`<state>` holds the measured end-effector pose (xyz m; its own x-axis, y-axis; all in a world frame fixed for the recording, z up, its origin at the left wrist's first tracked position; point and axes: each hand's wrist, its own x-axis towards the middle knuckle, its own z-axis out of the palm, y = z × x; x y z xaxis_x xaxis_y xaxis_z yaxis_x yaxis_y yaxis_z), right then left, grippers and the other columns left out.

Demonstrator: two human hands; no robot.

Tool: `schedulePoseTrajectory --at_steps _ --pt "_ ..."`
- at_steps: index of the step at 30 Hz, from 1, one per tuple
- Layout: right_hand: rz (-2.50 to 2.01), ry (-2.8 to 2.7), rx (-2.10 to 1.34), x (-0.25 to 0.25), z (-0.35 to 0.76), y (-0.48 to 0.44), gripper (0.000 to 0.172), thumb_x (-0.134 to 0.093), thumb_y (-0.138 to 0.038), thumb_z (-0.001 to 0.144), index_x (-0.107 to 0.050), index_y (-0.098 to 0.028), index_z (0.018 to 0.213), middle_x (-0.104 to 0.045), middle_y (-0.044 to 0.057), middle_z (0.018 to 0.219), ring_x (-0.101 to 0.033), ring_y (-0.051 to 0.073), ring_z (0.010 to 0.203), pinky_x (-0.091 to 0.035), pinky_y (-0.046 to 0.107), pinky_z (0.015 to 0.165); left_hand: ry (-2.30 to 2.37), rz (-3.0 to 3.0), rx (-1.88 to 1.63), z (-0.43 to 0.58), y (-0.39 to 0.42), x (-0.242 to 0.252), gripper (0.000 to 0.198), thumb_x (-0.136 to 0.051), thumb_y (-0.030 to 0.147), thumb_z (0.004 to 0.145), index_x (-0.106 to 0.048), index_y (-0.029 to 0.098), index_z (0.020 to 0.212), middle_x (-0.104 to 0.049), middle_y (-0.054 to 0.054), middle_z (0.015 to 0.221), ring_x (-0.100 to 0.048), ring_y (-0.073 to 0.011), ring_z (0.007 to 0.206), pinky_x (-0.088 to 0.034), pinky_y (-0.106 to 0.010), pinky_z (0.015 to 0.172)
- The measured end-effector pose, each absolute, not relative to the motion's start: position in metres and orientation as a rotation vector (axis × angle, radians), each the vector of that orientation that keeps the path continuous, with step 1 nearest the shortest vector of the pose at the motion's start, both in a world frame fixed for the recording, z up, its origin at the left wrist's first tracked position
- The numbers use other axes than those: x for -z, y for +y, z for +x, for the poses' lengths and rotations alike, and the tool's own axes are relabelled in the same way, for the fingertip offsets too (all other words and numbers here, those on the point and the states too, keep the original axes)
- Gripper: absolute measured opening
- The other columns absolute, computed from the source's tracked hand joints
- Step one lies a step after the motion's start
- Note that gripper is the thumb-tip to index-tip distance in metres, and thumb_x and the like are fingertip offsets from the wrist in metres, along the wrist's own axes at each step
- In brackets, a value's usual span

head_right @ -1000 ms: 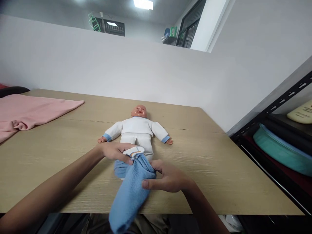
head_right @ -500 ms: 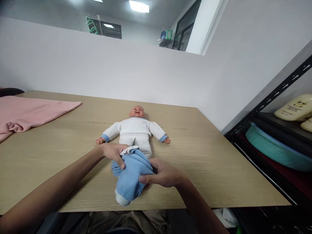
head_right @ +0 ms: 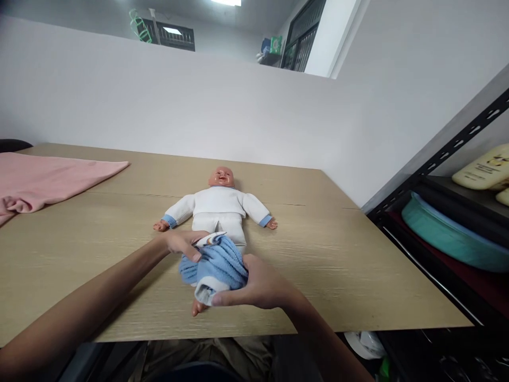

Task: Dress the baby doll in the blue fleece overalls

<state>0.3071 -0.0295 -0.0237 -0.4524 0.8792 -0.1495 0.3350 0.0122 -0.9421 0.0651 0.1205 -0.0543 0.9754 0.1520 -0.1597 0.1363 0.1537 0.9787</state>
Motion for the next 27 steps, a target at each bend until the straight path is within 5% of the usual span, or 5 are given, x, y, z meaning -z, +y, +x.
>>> schedulePoseTrajectory --at_steps 9,16,27 --pt "-1.578 -1.554 -0.907 0.032 0.287 -0.042 0.045 -0.07 -0.039 0.095 -0.068 -0.022 0.137 -0.08 0.011 0.121 -0.073 0.032 0.112 -0.059 0.048 0.101 0.263 1.559 -0.013 0.076 0.111 0.05 0.052 -0.098 0.058 0.071 -0.081 0.019 0.1 -0.081 -0.003 0.094 -0.074 -0.0236 0.088 -0.062 -0.036 0.09" --pt "-1.785 -1.482 -0.591 0.048 0.278 -0.06 0.049 -0.064 -0.037 0.093 -0.07 -0.02 0.138 -0.081 0.014 0.119 -0.075 0.035 0.112 -0.06 0.046 0.094 0.302 1.795 -0.142 0.085 0.092 0.031 0.032 -0.074 0.041 0.099 -0.079 0.017 0.12 -0.083 -0.009 0.12 -0.075 -0.0257 0.11 -0.058 -0.036 0.102" --pt "-1.998 -1.618 -0.357 0.084 0.286 -0.094 0.043 -0.063 -0.031 0.088 -0.076 -0.024 0.128 -0.083 0.011 0.095 -0.079 0.035 0.088 -0.056 0.04 0.073 0.607 2.207 -0.126 0.099 0.062 0.034 0.025 -0.071 0.021 0.083 -0.07 0.022 0.108 -0.078 -0.001 0.101 -0.072 -0.0231 0.091 -0.05 -0.03 0.078"
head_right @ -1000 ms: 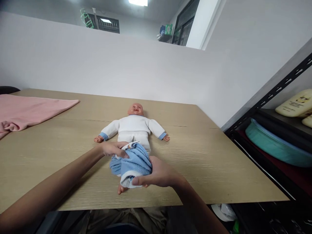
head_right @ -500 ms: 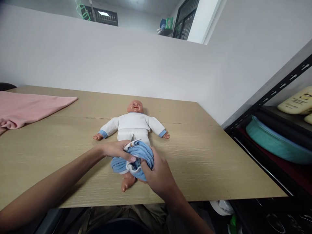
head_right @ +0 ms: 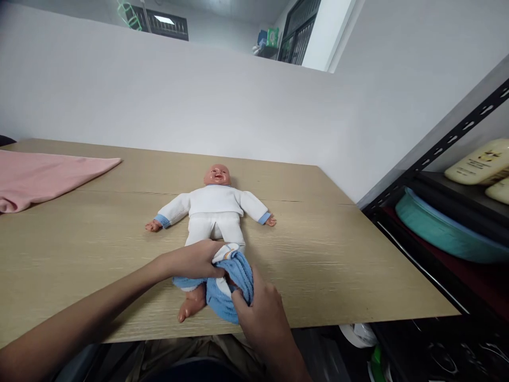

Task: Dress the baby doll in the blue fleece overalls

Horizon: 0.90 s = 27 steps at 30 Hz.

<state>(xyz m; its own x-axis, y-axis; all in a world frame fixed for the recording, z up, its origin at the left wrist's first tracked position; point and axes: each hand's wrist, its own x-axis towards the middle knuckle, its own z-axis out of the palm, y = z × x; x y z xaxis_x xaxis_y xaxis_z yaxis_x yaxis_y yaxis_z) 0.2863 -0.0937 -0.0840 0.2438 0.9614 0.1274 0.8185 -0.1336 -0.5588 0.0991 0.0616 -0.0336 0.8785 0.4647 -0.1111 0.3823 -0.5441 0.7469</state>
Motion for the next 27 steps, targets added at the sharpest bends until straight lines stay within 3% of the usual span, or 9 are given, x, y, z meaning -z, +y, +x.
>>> schedulePoseTrajectory --at_steps 3,7,10,13,17,21,25,27 --pt "-2.031 -1.548 -0.188 0.1 0.288 -0.103 0.042 -0.065 -0.031 0.085 -0.077 -0.025 0.125 -0.079 0.01 0.099 -0.076 0.033 0.088 -0.057 0.04 0.075 0.691 2.314 -0.093 0.102 0.057 0.035 0.032 -0.074 0.027 0.083 -0.07 0.022 0.114 -0.077 -0.004 0.097 -0.073 -0.0264 0.089 -0.049 -0.031 0.074" --pt "-1.937 -1.511 -0.096 0.112 0.292 -0.109 0.032 -0.065 -0.028 0.083 -0.078 -0.025 0.112 -0.066 0.011 0.114 -0.07 0.034 0.106 -0.059 0.047 0.093 0.715 2.392 -0.106 0.103 0.055 0.043 0.056 -0.078 0.03 0.081 -0.066 0.023 0.135 -0.077 -0.006 0.101 -0.074 -0.0301 0.091 -0.048 -0.032 0.072" --pt "-1.859 -1.465 -0.024 0.118 0.294 -0.108 0.034 -0.066 -0.026 0.083 -0.076 -0.021 0.115 -0.062 0.014 0.124 -0.066 0.035 0.114 -0.058 0.052 0.099 0.709 2.373 -0.134 0.104 0.054 0.049 0.054 -0.077 0.028 0.08 -0.066 0.024 0.133 -0.077 -0.005 0.103 -0.074 -0.0302 0.093 -0.05 -0.033 0.075" --pt "-1.845 -1.451 0.119 0.122 0.29 -0.106 0.029 -0.067 -0.025 0.083 -0.075 -0.021 0.111 -0.062 0.017 0.131 -0.064 0.038 0.116 -0.057 0.056 0.098 0.723 2.318 -0.196 0.104 0.053 0.053 0.053 -0.078 0.028 0.079 -0.064 0.023 0.13 -0.077 -0.007 0.115 -0.073 -0.0314 0.102 -0.053 -0.036 0.085" --pt "-1.857 -1.317 0.085 0.121 0.275 -0.108 0.018 -0.063 -0.021 0.086 -0.071 -0.023 0.103 -0.061 0.015 0.145 -0.07 0.032 0.112 -0.058 0.044 0.085 0.738 2.28 -0.23 0.103 0.053 0.059 0.055 -0.077 0.029 0.078 -0.062 0.02 0.13 -0.075 -0.009 0.12 -0.072 -0.0325 0.105 -0.054 -0.04 0.09" --pt "-1.704 -1.262 -0.15 0.124 0.268 -0.112 0.033 -0.059 -0.021 0.083 -0.068 -0.023 0.115 -0.074 0.011 0.127 -0.072 0.03 0.113 -0.058 0.041 0.096 0.672 2.149 -0.198 0.1 0.058 0.056 0.063 -0.081 0.027 0.073 -0.06 0.022 0.132 -0.073 -0.008 0.122 -0.071 -0.0312 0.106 -0.054 -0.038 0.09" --pt "-1.623 -1.091 -0.494 0.132 0.27 -0.109 0.028 -0.06 -0.026 0.086 -0.07 -0.022 0.111 -0.077 0.003 0.093 -0.073 0.024 0.082 -0.06 0.032 0.075 0.569 2.032 -0.151 0.095 0.066 0.045 0.051 -0.077 0.026 0.073 -0.064 0.022 0.121 -0.071 -0.004 0.117 -0.068 -0.0287 0.107 -0.053 -0.034 0.088" --pt "-1.564 -1.057 -0.575 0.135 0.272 -0.103 0.025 -0.061 -0.026 0.085 -0.07 -0.021 0.107 -0.076 0.002 0.087 -0.071 0.022 0.075 -0.059 0.03 0.07 0.516 1.97 -0.138 0.092 0.07 0.041 0.049 -0.075 0.025 0.075 -0.065 0.022 0.123 -0.07 -0.003 0.115 -0.068 -0.0273 0.107 -0.052 -0.033 0.089"
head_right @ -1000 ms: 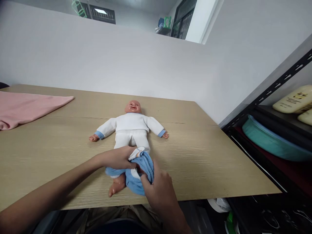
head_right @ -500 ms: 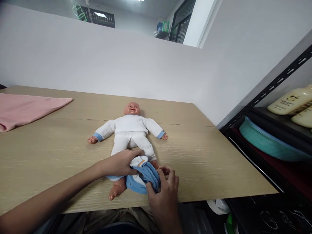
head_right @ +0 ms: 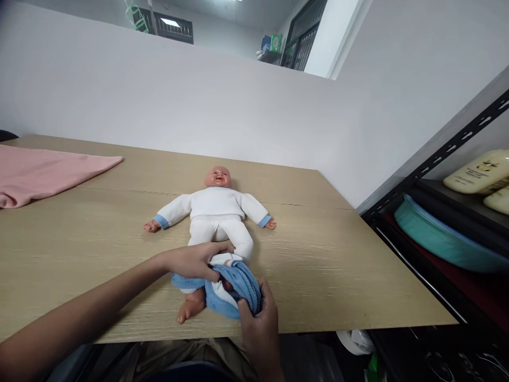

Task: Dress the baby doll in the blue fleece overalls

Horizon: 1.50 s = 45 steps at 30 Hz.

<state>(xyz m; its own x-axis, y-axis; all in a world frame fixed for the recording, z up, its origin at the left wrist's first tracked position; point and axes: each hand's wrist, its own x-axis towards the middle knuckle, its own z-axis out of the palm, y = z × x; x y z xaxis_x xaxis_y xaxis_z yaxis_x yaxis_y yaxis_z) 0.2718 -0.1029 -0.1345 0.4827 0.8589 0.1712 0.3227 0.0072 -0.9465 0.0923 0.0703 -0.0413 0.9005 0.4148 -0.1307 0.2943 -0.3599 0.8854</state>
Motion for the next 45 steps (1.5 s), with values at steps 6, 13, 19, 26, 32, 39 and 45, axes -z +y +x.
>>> schedulePoseTrajectory --at_steps 6,13,19,26,32,39,45 --pt "-1.461 -1.225 -0.52 0.125 0.274 -0.087 0.045 -0.065 -0.019 0.076 -0.073 -0.02 0.121 -0.078 0.007 0.114 -0.077 0.025 0.105 -0.064 0.034 0.092 0.473 1.821 -0.18 0.088 0.084 0.051 0.07 -0.079 0.023 0.07 -0.061 0.022 0.138 -0.07 -0.003 0.119 -0.068 -0.0265 0.11 -0.053 -0.033 0.093" --pt "-1.422 -1.211 -0.648 0.129 0.278 -0.091 0.044 -0.076 -0.022 0.082 -0.066 -0.02 0.125 -0.081 0.005 0.099 -0.076 0.022 0.077 -0.064 0.031 0.071 0.414 1.81 -0.24 0.09 0.085 0.057 0.069 -0.08 0.021 0.071 -0.061 0.023 0.138 -0.069 -0.003 0.117 -0.066 -0.0253 0.109 -0.053 -0.034 0.093" --pt "-1.37 -1.334 -0.608 0.124 0.305 -0.074 0.034 -0.074 -0.018 0.083 -0.063 -0.024 0.115 -0.078 0.001 0.099 -0.076 0.02 0.087 -0.061 0.028 0.076 0.324 1.744 -0.252 0.088 0.09 0.056 0.03 -0.078 0.02 0.075 -0.071 0.019 0.104 -0.065 0.001 0.092 -0.064 -0.0196 0.09 -0.051 -0.028 0.08" --pt "-1.332 -1.764 -0.689 0.087 0.354 -0.035 0.021 -0.08 -0.029 0.084 -0.073 -0.021 0.102 -0.075 0.0 0.093 -0.07 0.022 0.088 -0.056 0.033 0.084 0.306 1.735 -0.2 0.084 0.099 0.054 0.021 -0.084 0.034 0.085 -0.075 0.017 0.094 -0.07 0.0 0.088 -0.063 -0.0189 0.085 -0.054 -0.03 0.082" --pt "-1.226 -1.749 -1.16 0.071 0.385 -0.002 0.036 -0.089 -0.049 0.082 -0.074 -0.022 0.1 -0.073 0.001 0.094 -0.067 0.023 0.09 -0.057 0.035 0.084 0.318 1.695 -0.185 0.083 0.099 0.053 0.043 -0.094 0.05 0.079 -0.077 0.018 0.1 -0.074 0.0 0.091 -0.066 -0.0205 0.085 -0.055 -0.033 0.086" --pt "-1.17 -1.582 -1.259 0.05 0.369 0.021 0.039 -0.073 -0.048 0.078 -0.075 -0.023 0.107 -0.078 0.006 0.107 -0.071 0.03 0.102 -0.059 0.046 0.093 0.393 1.933 -0.404 0.087 0.093 0.042 0.052 -0.075 0.068 0.092 -0.068 0.017 0.095 -0.062 0.001 0.086 -0.052 -0.0163 0.078 -0.043 -0.027 0.07" --pt "-1.081 -1.437 -1.35 0.035 0.36 0.038 0.041 -0.073 -0.051 0.074 -0.071 -0.022 0.103 -0.077 0.007 0.096 -0.072 0.028 0.087 -0.061 0.041 0.079 0.803 2.215 -0.494 0.062 0.089 0.017 0.057 -0.075 0.072 0.09 -0.07 0.021 0.114 -0.065 0.0 0.09 -0.056 -0.0194 0.08 -0.04 -0.03 0.07"
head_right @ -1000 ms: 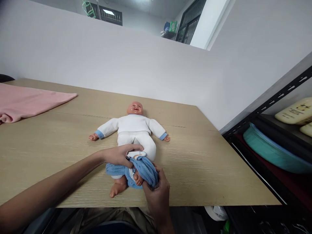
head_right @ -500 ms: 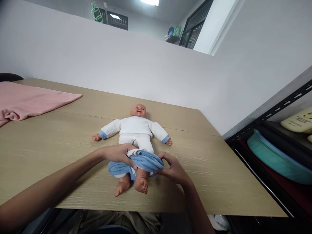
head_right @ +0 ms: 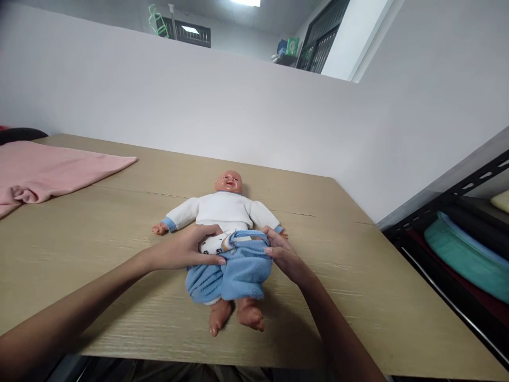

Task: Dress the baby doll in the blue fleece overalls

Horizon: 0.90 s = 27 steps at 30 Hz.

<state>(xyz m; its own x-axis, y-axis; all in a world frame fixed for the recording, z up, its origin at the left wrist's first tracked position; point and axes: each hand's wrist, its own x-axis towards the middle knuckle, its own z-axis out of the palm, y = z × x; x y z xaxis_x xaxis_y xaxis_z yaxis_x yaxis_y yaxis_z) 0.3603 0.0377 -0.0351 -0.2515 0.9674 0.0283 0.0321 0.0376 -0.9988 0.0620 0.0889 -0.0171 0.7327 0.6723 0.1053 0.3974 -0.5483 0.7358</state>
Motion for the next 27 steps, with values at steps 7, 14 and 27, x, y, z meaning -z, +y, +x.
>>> schedulePoseTrajectory --at_steps 7,14,27 --pt "-1.205 -1.846 -1.031 0.045 0.358 0.052 0.027 -0.077 -0.049 0.094 -0.074 -0.022 0.1 -0.069 0.002 0.096 -0.066 0.022 0.092 -0.056 0.031 0.085 0.784 2.257 -0.219 0.01 0.097 0.021 0.033 -0.08 0.05 0.093 -0.073 0.026 0.114 -0.069 -0.004 0.119 -0.059 -0.0297 0.126 -0.046 -0.038 0.111" --pt "-1.192 -1.513 -1.18 0.069 0.335 0.087 0.04 -0.067 -0.065 0.098 -0.056 -0.026 0.1 -0.052 -0.009 0.066 -0.042 0.013 0.056 -0.034 0.023 0.052 0.871 2.127 -0.82 0.023 0.105 0.061 0.022 -0.052 0.032 0.108 -0.061 0.023 0.126 -0.057 -0.012 0.144 -0.052 -0.0268 0.14 -0.036 -0.04 0.125" --pt "-1.356 -1.405 -0.795 0.082 0.308 0.126 0.034 -0.063 -0.06 0.099 -0.061 -0.027 0.107 -0.052 -0.007 0.066 -0.046 0.018 0.058 -0.034 0.029 0.055 0.975 1.544 -0.741 0.038 0.159 0.072 0.055 -0.063 0.073 0.098 -0.067 0.018 0.106 -0.069 -0.003 0.101 -0.062 -0.0231 0.094 -0.05 -0.033 0.085"
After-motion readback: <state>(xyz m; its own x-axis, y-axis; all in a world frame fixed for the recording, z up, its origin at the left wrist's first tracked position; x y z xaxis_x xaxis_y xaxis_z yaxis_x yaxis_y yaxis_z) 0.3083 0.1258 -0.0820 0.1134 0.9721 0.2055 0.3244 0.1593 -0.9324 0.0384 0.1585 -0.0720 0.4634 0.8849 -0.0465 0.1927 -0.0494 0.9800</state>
